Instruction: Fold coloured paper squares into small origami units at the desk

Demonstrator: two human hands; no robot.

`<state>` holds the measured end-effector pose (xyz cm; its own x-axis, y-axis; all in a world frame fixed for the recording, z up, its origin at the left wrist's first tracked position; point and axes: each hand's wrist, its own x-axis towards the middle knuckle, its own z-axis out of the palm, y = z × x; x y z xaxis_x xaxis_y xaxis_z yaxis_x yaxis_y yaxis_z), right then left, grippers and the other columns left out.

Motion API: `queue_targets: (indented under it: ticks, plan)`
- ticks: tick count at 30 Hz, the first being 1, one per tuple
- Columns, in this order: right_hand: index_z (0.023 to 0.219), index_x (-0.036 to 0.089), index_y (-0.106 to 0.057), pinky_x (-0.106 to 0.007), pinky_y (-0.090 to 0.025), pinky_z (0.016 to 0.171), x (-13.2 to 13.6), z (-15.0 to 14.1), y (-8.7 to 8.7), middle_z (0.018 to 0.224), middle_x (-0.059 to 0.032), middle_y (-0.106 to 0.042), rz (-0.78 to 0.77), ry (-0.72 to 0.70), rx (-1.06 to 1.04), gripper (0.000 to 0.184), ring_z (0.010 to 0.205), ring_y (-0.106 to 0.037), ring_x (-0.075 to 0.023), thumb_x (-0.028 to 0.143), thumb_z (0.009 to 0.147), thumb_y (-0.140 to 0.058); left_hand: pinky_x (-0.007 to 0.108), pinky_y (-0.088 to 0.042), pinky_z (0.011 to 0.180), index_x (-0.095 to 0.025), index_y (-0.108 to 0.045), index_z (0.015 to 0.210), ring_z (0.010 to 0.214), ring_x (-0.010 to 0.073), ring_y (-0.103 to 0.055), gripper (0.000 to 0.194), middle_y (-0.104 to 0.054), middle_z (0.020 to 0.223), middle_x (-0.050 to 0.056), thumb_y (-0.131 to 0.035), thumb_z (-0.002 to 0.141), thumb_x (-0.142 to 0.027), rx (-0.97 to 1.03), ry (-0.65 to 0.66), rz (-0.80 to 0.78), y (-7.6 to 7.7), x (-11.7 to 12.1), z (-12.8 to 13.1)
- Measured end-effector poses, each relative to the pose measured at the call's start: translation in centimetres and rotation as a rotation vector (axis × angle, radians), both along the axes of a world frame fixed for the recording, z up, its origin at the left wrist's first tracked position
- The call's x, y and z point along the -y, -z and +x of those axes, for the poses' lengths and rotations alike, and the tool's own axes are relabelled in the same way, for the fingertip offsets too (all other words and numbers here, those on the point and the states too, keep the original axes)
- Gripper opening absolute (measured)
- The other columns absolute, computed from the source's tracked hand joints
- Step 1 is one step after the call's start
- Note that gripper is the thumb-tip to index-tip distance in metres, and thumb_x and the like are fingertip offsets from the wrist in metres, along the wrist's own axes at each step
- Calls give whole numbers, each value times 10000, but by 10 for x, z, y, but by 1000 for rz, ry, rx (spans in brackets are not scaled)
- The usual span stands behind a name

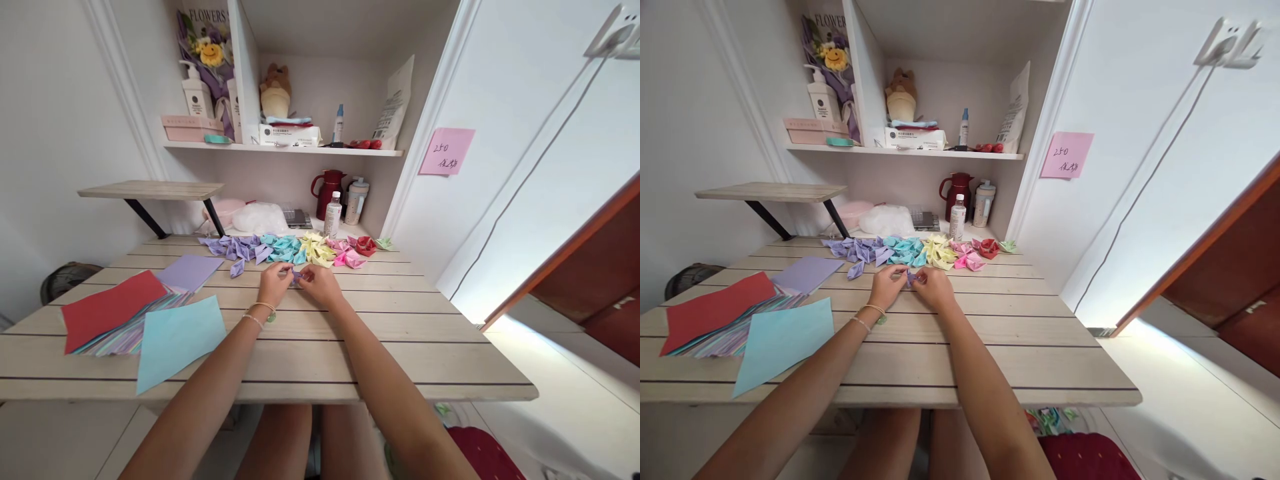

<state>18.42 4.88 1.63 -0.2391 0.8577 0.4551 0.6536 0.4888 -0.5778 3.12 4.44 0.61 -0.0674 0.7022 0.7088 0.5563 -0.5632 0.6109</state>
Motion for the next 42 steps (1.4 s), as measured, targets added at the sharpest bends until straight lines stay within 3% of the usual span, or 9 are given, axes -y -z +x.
queue_targets:
  ticks: [10, 17, 21, 25, 30, 34, 42]
  plan:
    - [830, 206, -714, -262, -413, 711, -2, 2, 0, 854, -52, -679, 55, 39, 100, 139, 789, -583, -170, 255, 760, -604, 278, -556, 694, -180, -684, 870, 803, 161, -631, 190, -673, 866, 57, -544, 758, -118, -155, 103, 30, 0, 3, 2]
    - [810, 199, -736, -280, -433, 761, -4, 5, -2, 841, -55, -703, 54, -41, 74, 168, 813, -594, -184, 149, 710, -611, 305, -542, 778, -193, -678, 901, 847, 166, -627, 209, -667, 898, 57, -512, 788, -133, -204, 109, 49, 2, 2, 1]
    - [768, 205, -738, -258, -451, 664, -5, 4, 0, 725, -26, -707, -86, -91, -136, 129, 666, -607, -157, 195, 701, -629, 322, -531, 823, -200, -675, 921, 883, 171, -628, 202, -670, 928, 60, -516, 805, -153, -185, 94, 65, -1, 4, 1]
    - [717, 184, -733, -259, -446, 624, -7, 4, 4, 677, -19, -699, -199, -128, -424, 149, 639, -606, -163, 311, 664, -677, 332, -531, 847, -200, -658, 977, 945, 184, -624, 202, -658, 1013, 74, -579, 792, -220, -32, 98, 53, -3, 5, 3]
    - [682, 159, -714, -257, -422, 618, -9, 0, 7, 651, -10, -674, -322, -122, -773, 211, 602, -550, -129, 342, 578, -732, 351, -533, 844, -161, -557, 1157, 996, 209, -622, 467, -639, 1094, 125, -683, 716, -251, 239, 195, -162, 1, 0, 5]
    - [630, 144, -700, -243, -369, 545, -8, -4, 9, 561, 8, -610, -416, -113, -857, 218, 532, -471, -98, 322, 522, -763, 348, -536, 837, -127, -577, 1124, 982, 211, -636, 386, -637, 1126, 147, -625, 751, -213, 340, 280, -291, 10, -7, 6]
    - [642, 149, -696, -238, -342, 524, -7, -11, 12, 547, 19, -575, -441, -75, -917, 249, 527, -443, -93, 347, 506, -763, 331, -529, 852, -146, -605, 1140, 966, 203, -646, 424, -679, 1070, 89, -524, 727, -92, 205, 260, -236, 13, -7, 10]
